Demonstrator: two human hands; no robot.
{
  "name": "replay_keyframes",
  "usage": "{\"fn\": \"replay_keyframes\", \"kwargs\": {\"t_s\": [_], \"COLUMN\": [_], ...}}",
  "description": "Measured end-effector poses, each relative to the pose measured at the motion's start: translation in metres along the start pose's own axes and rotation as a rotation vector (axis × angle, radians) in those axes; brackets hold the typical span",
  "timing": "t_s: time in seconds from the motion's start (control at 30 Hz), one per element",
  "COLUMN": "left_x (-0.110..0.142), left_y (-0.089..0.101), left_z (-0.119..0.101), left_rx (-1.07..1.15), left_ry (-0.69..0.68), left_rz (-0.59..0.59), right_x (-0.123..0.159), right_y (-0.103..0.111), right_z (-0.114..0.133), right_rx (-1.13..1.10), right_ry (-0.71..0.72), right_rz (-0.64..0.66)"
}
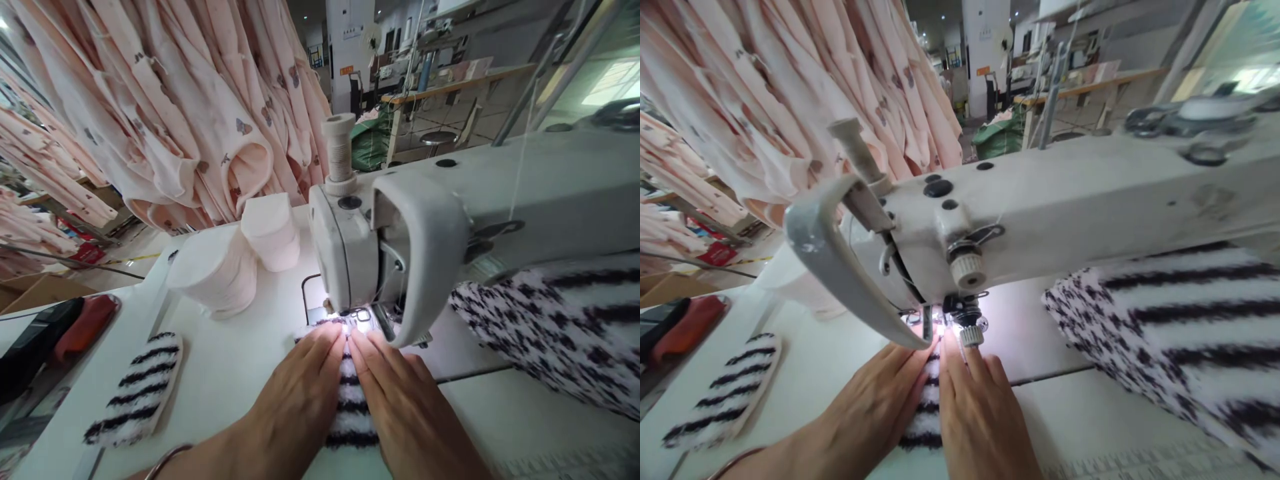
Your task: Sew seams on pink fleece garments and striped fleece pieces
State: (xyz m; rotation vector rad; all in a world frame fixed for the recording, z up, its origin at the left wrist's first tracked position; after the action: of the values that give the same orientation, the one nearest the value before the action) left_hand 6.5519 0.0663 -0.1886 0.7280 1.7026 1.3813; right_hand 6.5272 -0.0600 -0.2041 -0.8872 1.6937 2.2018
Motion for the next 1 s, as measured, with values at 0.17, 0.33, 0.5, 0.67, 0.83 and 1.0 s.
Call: {"fn": "replay_keyframes", "kwargs": {"t_s": [0.17,0.33,0.5,0.67,0.83,1.0], "left_x": [0.003,0.002,0.005,0.019,0.025,0.023], "left_y": [-0.007,-0.007,0.021,0.030,0.016,0.017], "left_z": [0.002,0.003,0.007,0.009,0.004,0.002], "left_rx": [-0.008,-0.019,0.161,0.400,0.414,0.393], "left_ry": [0.008,-0.012,0.010,0.148,0.119,0.109], "left_rz": [-0.008,-0.017,-0.017,0.101,0.107,0.096], "right_x": [0.007,0.018,0.014,0.004,0.003,0.001], "right_y": [-0.007,-0.015,-0.007,0.007,0.001,0.001], "right_z": [-0.001,-0.008,-0.029,-0.038,-0.032,-0.035], "right_rx": [-0.020,-0.045,-0.304,-0.423,-0.378,-0.362], "right_ry": [-0.017,-0.034,0.009,0.121,0.153,0.135], "right_rz": [-0.012,0.071,0.333,0.364,0.348,0.311]}}
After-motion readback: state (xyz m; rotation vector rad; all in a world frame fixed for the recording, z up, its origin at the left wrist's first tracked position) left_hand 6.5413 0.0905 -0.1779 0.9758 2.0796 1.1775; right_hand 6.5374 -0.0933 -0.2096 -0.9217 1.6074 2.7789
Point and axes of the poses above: each hand's wrist, its own x-axis away from the middle knuckle, its own y-axis out of the back of the hand, z = x × y, the point moved 3 cm from there along -x, towards the middle knuckle, and after that the axes turned 9 degrees about -y, right-handed, at the moved point
